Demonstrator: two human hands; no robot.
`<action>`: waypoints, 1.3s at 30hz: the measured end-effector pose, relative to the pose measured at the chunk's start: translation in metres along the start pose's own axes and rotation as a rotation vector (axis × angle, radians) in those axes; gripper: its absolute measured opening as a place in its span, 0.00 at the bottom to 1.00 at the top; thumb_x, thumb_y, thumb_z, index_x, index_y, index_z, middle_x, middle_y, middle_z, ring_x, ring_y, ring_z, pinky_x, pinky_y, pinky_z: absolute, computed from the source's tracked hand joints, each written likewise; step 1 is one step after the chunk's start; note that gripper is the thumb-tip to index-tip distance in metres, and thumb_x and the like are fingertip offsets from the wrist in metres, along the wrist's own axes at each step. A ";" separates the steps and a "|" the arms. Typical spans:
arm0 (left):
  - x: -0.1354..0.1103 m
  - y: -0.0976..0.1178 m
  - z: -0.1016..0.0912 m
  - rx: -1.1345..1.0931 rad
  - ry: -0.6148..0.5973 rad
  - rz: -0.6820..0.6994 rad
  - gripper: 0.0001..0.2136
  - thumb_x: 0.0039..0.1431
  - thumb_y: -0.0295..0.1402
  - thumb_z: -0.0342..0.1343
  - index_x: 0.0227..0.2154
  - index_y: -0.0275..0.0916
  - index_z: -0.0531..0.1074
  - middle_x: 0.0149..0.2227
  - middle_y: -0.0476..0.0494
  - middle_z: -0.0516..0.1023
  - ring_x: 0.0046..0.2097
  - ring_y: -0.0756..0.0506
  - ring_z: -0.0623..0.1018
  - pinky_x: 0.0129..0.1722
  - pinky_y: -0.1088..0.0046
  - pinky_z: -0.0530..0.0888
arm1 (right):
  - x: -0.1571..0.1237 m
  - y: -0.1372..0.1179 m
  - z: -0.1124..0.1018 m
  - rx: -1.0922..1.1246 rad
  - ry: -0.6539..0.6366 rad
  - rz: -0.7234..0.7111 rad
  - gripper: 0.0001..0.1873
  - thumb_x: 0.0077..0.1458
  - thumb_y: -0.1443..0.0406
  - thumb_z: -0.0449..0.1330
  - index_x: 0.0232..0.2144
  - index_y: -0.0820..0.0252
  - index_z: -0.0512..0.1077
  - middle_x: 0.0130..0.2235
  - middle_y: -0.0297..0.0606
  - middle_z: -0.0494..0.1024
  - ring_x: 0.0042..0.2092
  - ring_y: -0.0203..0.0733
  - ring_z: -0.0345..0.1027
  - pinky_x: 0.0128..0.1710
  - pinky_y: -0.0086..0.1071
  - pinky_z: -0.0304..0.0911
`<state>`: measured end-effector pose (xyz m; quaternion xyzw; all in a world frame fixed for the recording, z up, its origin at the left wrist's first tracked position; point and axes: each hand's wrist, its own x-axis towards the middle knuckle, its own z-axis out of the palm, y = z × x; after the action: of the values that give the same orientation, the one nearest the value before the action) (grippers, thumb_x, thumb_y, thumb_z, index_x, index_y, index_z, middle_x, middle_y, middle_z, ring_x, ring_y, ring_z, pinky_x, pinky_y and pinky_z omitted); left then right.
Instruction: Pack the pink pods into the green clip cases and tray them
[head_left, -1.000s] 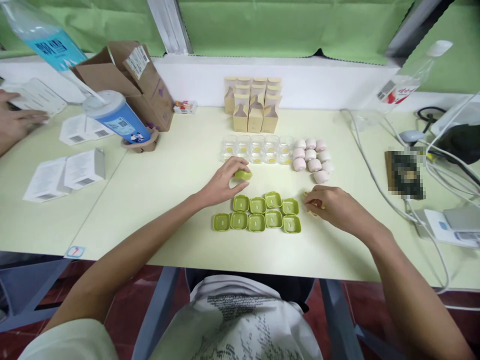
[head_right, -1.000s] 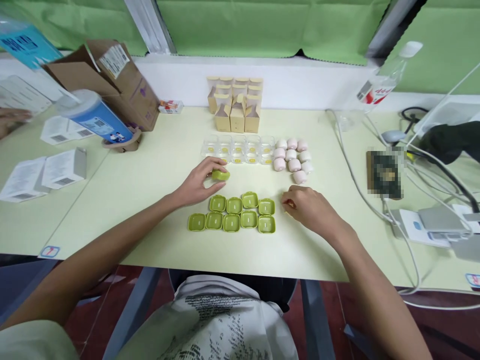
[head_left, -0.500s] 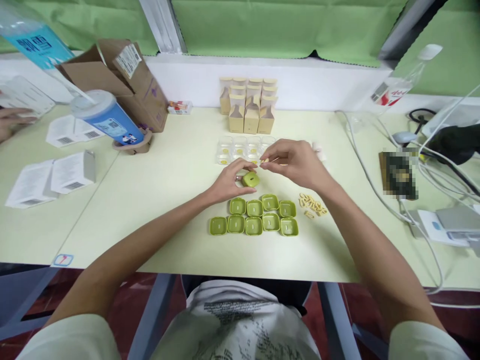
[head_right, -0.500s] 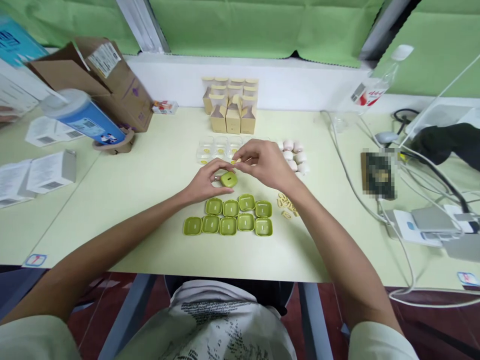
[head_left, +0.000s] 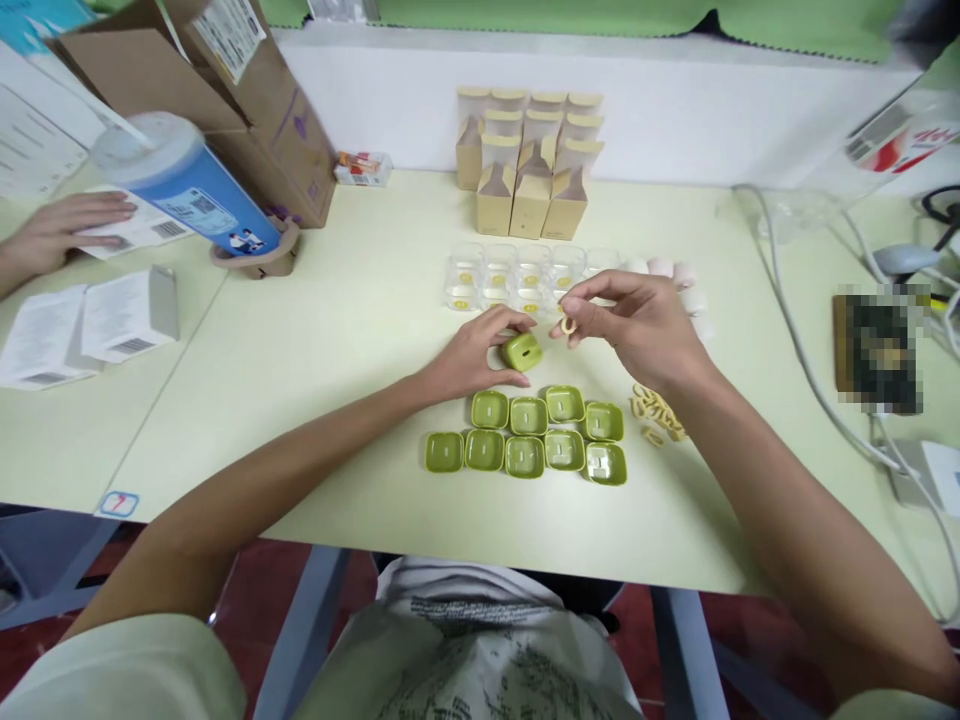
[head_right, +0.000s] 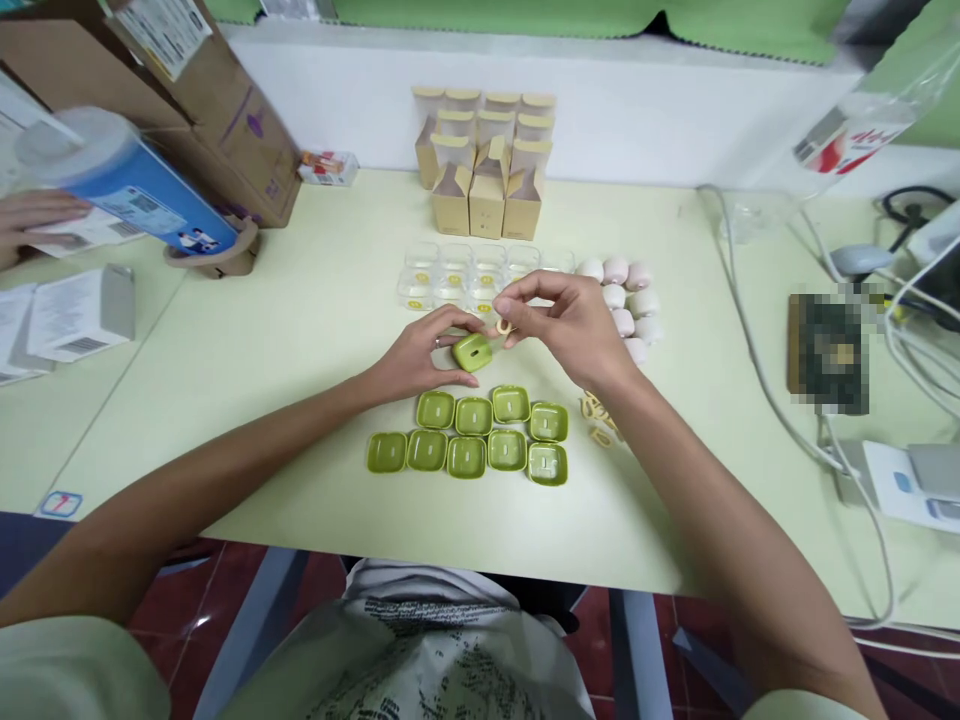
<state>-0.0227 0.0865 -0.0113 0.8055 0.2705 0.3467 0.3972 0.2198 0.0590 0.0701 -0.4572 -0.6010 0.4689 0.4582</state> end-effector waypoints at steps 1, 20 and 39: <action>0.000 0.000 0.000 0.002 0.000 -0.003 0.32 0.54 0.54 0.76 0.56 0.45 0.74 0.57 0.37 0.78 0.59 0.37 0.81 0.58 0.52 0.84 | 0.000 0.000 0.000 0.002 0.004 0.007 0.20 0.53 0.48 0.79 0.33 0.55 0.82 0.35 0.38 0.83 0.35 0.44 0.80 0.34 0.41 0.79; 0.001 0.008 -0.005 -0.011 0.110 0.030 0.27 0.62 0.59 0.67 0.55 0.47 0.76 0.52 0.40 0.78 0.54 0.41 0.79 0.57 0.58 0.79 | -0.008 -0.010 -0.007 -0.130 -0.008 -0.031 0.17 0.57 0.53 0.77 0.39 0.58 0.80 0.36 0.39 0.84 0.37 0.43 0.80 0.39 0.39 0.79; -0.005 0.016 0.003 -0.062 0.180 0.022 0.25 0.61 0.46 0.73 0.55 0.43 0.74 0.56 0.37 0.82 0.58 0.40 0.84 0.58 0.59 0.84 | -0.025 0.023 0.033 -0.646 0.009 -0.291 0.08 0.66 0.64 0.66 0.37 0.54 0.87 0.36 0.39 0.87 0.33 0.42 0.76 0.37 0.37 0.69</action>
<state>-0.0205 0.0730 -0.0012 0.7613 0.2854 0.4302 0.3924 0.1945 0.0331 0.0399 -0.4902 -0.7750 0.1823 0.3546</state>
